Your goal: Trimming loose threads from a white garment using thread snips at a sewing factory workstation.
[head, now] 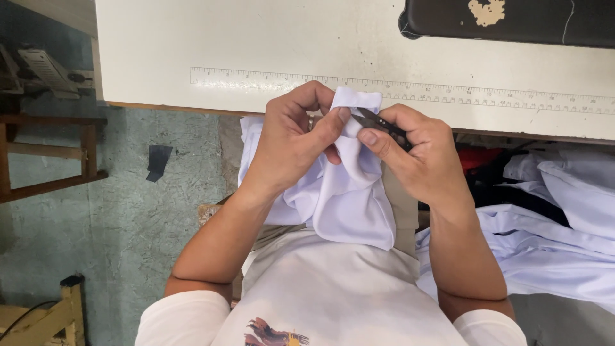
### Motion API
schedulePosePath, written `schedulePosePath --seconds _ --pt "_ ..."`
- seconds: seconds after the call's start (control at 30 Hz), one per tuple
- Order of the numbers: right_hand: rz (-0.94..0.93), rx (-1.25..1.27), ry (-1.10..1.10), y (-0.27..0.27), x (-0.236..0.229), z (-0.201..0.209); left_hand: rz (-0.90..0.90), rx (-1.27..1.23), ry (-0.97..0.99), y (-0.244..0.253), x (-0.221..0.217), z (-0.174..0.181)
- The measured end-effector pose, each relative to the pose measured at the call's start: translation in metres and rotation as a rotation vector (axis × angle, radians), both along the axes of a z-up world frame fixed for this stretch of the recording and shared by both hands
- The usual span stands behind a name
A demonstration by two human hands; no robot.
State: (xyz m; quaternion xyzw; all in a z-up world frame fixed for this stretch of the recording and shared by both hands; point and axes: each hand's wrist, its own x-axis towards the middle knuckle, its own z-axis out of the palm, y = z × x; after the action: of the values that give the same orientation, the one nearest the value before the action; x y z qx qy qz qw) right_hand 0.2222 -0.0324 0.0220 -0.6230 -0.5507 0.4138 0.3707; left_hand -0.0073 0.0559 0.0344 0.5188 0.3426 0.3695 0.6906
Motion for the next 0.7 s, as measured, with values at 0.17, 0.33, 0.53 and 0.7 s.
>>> schedulePosePath --seconds 0.17,0.33,0.53,0.7 --pt "0.001 -0.001 0.036 0.001 0.001 0.001 0.004 -0.036 -0.018 -0.001 -0.001 0.000" --pt "0.051 0.048 0.066 0.005 0.000 -0.002 -0.025 -0.029 -0.008 0.000 -0.002 0.000" --pt "-0.037 0.153 -0.021 -0.010 0.057 -0.006 0.013 -0.048 0.004 0.000 -0.010 -0.001" --pt "-0.183 0.530 -0.848 0.023 0.126 -0.008 -0.033 -0.005 -0.045 -0.006 -0.015 0.000"
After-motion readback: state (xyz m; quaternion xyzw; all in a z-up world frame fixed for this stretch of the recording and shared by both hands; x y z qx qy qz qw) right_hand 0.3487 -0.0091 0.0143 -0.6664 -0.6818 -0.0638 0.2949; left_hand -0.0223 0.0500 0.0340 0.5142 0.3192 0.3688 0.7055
